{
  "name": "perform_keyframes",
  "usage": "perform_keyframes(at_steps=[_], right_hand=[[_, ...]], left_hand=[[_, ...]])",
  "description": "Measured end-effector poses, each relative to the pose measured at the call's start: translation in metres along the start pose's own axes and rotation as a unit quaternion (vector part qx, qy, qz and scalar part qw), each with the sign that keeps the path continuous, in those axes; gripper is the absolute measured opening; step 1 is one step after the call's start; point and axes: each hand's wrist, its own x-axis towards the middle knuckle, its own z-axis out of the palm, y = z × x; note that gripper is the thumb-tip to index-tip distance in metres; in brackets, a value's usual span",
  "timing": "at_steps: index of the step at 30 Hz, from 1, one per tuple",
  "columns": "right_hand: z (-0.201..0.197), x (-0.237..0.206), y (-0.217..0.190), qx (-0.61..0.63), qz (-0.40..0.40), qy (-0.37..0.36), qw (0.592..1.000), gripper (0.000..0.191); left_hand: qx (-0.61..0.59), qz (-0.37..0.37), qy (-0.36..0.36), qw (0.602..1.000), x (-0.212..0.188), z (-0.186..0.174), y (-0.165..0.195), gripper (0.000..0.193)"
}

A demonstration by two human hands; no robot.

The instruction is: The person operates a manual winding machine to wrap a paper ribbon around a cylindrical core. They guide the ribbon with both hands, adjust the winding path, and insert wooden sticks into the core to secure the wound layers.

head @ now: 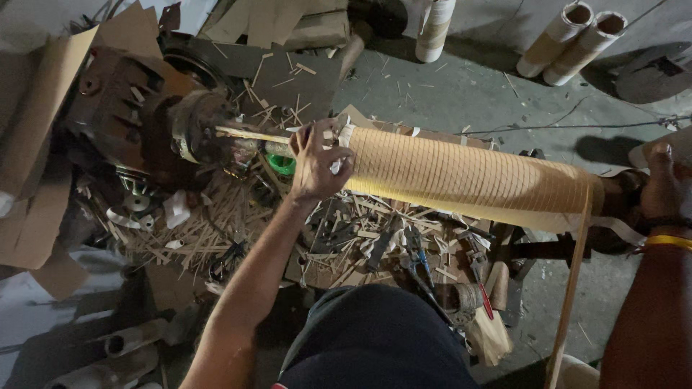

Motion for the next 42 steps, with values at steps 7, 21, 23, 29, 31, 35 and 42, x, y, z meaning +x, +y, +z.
perform_keyframes(at_steps=[7, 21, 23, 29, 31, 35, 42], right_hand=[[-0.002, 0.003, -0.003, -0.010, -0.016, -0.003, 1.000, 0.053], [-0.002, 0.006, -0.005, 0.065, 0.073, -0.062, 0.993, 0.066], [-0.001, 0.004, -0.005, -0.082, 0.032, 0.005, 0.996, 0.068], [-0.003, 0.003, -0.008, -0.055, -0.019, 0.004, 0.998, 0.068], [-0.002, 0.004, -0.010, -0.078, 0.001, 0.012, 0.997, 0.065], [0.003, 0.007, -0.010, 0.036, 0.006, -0.008, 0.999, 0.055], [-0.004, 0.008, -0.004, -0.168, -0.075, 0.000, 0.983, 0.059]], left_hand=[[0.008, -0.003, 0.012, 1.000, 0.008, -0.005, 0.014, 0.006], [0.013, 0.034, -0.009, 0.999, 0.001, 0.018, -0.006, 0.015], [0.032, 0.046, -0.013, 0.998, -0.002, 0.021, -0.007, 0.017], [0.028, 0.042, -0.035, 0.998, -0.002, 0.016, 0.000, 0.018], [0.030, 0.045, -0.030, 0.998, 0.002, 0.012, 0.004, 0.018], [0.013, 0.033, -0.010, 0.999, 0.003, 0.005, 0.013, 0.019], [0.002, 0.019, 0.029, 0.999, 0.005, 0.008, 0.018, 0.013]])
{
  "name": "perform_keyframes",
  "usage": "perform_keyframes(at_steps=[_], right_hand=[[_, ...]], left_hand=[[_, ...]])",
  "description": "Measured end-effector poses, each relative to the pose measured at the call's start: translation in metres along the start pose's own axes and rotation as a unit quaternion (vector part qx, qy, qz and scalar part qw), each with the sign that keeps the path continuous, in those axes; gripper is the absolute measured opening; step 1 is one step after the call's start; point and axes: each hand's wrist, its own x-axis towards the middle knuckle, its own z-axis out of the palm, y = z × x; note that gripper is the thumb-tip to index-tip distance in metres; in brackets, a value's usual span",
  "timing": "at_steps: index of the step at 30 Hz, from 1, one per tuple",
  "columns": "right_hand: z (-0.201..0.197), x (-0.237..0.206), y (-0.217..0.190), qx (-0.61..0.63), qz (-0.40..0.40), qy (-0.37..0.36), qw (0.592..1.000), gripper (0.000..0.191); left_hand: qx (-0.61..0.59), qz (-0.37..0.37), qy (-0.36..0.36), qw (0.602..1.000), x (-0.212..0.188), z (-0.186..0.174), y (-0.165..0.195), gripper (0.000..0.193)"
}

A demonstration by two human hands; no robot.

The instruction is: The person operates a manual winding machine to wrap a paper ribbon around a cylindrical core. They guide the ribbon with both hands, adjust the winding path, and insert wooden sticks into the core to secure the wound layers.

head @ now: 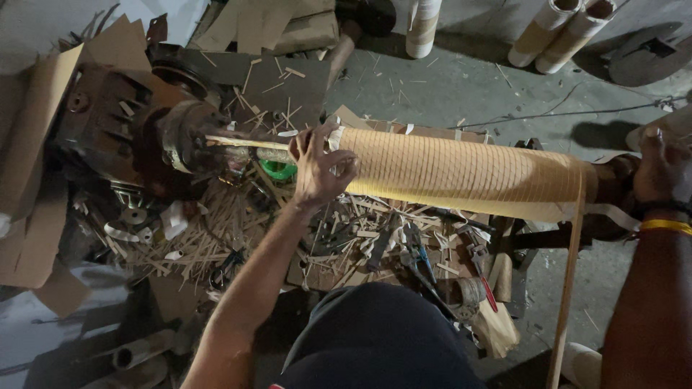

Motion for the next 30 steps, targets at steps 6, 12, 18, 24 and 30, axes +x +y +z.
perform_keyframes(at_steps=[6, 12, 18, 24, 30], right_hand=[[-0.005, -0.009, -0.002, -0.008, 0.054, 0.004, 0.999, 0.061], [-0.007, -0.013, -0.012, -0.047, 0.020, 0.009, 0.999, 0.064], [-0.005, -0.012, -0.007, -0.118, 0.042, 0.000, 0.992, 0.064], [-0.008, -0.015, -0.002, 0.010, -0.046, 0.038, 0.998, 0.066], [-0.008, -0.012, 0.011, -0.026, -0.039, 0.020, 0.999, 0.060]], left_hand=[[0.014, -0.026, -0.005, 1.000, -0.002, 0.005, -0.003, 0.016], [0.012, 0.067, -0.021, 0.997, -0.002, 0.009, -0.005, 0.012], [0.061, 0.068, -0.062, 0.994, 0.000, 0.003, 0.002, 0.012], [0.017, 0.018, -0.058, 0.998, 0.007, 0.000, 0.014, 0.008], [0.003, 0.005, -0.046, 0.999, 0.009, 0.004, 0.015, 0.013]])
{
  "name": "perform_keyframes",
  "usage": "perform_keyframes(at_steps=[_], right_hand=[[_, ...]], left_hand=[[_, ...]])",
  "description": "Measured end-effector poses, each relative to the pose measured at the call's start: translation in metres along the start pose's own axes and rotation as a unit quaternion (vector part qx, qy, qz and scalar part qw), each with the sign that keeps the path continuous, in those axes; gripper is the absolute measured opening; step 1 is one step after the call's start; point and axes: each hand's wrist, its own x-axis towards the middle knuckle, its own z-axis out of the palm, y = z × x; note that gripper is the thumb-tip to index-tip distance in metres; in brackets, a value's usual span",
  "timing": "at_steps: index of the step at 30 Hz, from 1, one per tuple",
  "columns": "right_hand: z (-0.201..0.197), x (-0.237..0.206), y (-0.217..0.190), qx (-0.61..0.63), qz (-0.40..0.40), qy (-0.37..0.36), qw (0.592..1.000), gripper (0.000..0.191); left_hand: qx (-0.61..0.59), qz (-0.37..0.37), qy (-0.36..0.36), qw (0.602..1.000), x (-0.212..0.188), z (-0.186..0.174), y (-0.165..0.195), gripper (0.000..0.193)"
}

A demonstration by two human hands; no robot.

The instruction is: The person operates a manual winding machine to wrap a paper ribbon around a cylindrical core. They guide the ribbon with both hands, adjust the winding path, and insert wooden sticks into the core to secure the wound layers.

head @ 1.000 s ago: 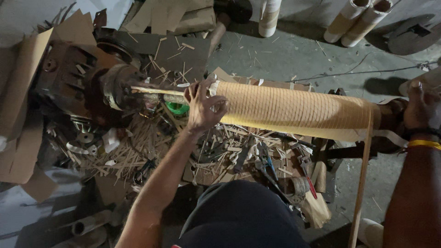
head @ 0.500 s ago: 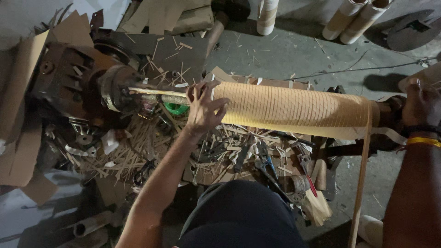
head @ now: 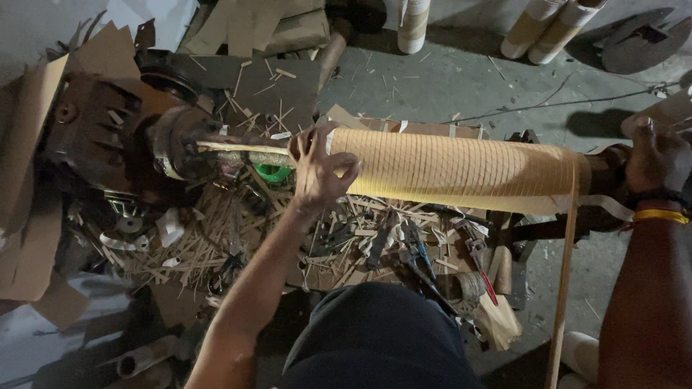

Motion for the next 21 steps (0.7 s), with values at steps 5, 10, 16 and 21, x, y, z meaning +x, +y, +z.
perform_keyframes(at_steps=[5, 10, 16, 21], right_hand=[[0.002, -0.001, 0.002, 0.019, 0.012, 0.012, 1.000, 0.060], [0.004, 0.001, -0.005, -0.004, 0.031, 0.018, 0.999, 0.057], [0.003, 0.001, -0.003, -0.029, -0.021, 0.034, 0.999, 0.040], [0.004, 0.004, -0.005, -0.070, 0.005, 0.046, 0.996, 0.038]], left_hand=[[0.007, 0.024, 0.006, 1.000, -0.002, 0.007, -0.006, 0.010], [0.023, 0.070, -0.029, 0.997, -0.003, 0.011, -0.010, 0.013], [0.046, 0.091, -0.055, 0.993, -0.001, 0.006, -0.006, 0.008], [0.018, 0.047, -0.050, 0.997, 0.006, 0.000, 0.007, 0.011]])
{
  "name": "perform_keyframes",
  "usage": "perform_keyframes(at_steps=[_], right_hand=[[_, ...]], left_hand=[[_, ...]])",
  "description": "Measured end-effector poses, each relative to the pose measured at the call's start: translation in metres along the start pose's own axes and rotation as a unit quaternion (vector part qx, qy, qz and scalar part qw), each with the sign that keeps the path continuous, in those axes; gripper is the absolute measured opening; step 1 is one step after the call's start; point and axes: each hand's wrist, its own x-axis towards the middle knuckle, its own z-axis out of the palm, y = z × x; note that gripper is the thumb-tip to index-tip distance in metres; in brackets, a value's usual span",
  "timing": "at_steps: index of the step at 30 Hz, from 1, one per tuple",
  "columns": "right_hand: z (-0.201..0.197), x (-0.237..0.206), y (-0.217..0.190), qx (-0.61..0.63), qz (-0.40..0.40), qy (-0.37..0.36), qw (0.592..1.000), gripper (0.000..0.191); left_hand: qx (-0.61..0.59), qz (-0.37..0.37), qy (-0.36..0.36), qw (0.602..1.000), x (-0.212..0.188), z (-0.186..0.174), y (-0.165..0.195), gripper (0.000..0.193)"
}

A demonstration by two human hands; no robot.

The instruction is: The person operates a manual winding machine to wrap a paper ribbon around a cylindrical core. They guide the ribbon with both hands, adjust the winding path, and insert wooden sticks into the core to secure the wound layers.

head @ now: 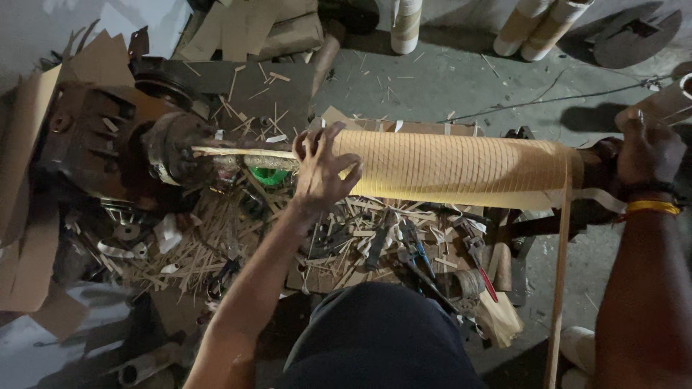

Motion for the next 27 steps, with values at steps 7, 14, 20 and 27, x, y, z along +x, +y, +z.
perform_keyframes(at_steps=[7, 14, 20, 27], right_hand=[[-0.007, -0.002, -0.017, 0.095, 0.057, -0.005, 0.994, 0.043], [-0.004, 0.000, -0.008, 0.054, 0.011, -0.019, 0.998, 0.041], [-0.003, -0.003, -0.009, 0.024, 0.069, -0.028, 0.997, 0.054], [-0.008, -0.002, -0.018, -0.008, 0.067, -0.046, 0.997, 0.059]], left_hand=[[-0.030, -0.034, 0.023, 0.999, 0.004, -0.001, 0.006, 0.012], [-0.004, 0.041, 0.013, 0.999, 0.001, 0.008, 0.001, 0.012], [-0.004, 0.023, -0.009, 1.000, 0.006, 0.008, 0.006, 0.010], [-0.060, -0.041, -0.006, 0.997, 0.010, 0.004, 0.016, 0.014]])
